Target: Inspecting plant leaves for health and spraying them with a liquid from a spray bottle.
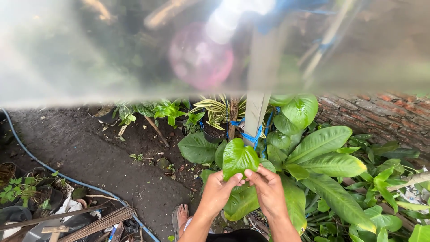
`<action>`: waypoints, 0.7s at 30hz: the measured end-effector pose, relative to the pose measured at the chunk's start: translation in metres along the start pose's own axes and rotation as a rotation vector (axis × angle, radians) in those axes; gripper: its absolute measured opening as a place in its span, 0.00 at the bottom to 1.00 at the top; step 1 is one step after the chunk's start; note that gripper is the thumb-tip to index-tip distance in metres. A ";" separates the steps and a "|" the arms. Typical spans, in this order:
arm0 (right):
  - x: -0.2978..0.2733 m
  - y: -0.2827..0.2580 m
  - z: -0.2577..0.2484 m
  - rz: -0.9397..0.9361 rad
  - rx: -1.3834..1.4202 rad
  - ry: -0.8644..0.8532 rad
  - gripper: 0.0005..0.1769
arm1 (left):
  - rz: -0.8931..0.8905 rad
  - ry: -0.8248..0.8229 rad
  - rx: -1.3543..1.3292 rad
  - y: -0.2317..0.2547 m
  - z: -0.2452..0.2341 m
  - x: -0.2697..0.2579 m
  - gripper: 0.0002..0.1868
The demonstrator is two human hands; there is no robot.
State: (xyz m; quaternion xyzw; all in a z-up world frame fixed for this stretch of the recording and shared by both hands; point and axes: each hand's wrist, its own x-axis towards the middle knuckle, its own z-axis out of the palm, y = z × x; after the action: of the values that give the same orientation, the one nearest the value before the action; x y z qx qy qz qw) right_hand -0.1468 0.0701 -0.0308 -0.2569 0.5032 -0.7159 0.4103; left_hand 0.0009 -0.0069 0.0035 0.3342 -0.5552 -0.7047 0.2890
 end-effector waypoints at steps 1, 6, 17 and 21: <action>0.002 -0.001 0.001 0.001 -0.001 0.000 0.03 | -0.001 0.000 -0.002 -0.002 0.000 0.000 0.09; 0.010 0.006 0.001 -0.066 0.057 0.112 0.02 | -0.051 0.060 -0.019 -0.004 -0.003 -0.003 0.07; 0.013 -0.001 -0.020 -0.054 -0.050 0.069 0.06 | -0.150 0.129 0.016 -0.012 -0.039 -0.014 0.06; 0.002 0.011 -0.005 0.017 -0.086 -0.023 0.08 | -0.046 -0.041 -0.088 -0.001 -0.027 -0.015 0.16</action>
State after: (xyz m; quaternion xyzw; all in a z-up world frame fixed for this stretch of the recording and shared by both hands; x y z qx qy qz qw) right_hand -0.1483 0.0687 -0.0426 -0.2783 0.5310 -0.6869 0.4108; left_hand 0.0314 -0.0106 0.0008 0.3194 -0.5215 -0.7417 0.2756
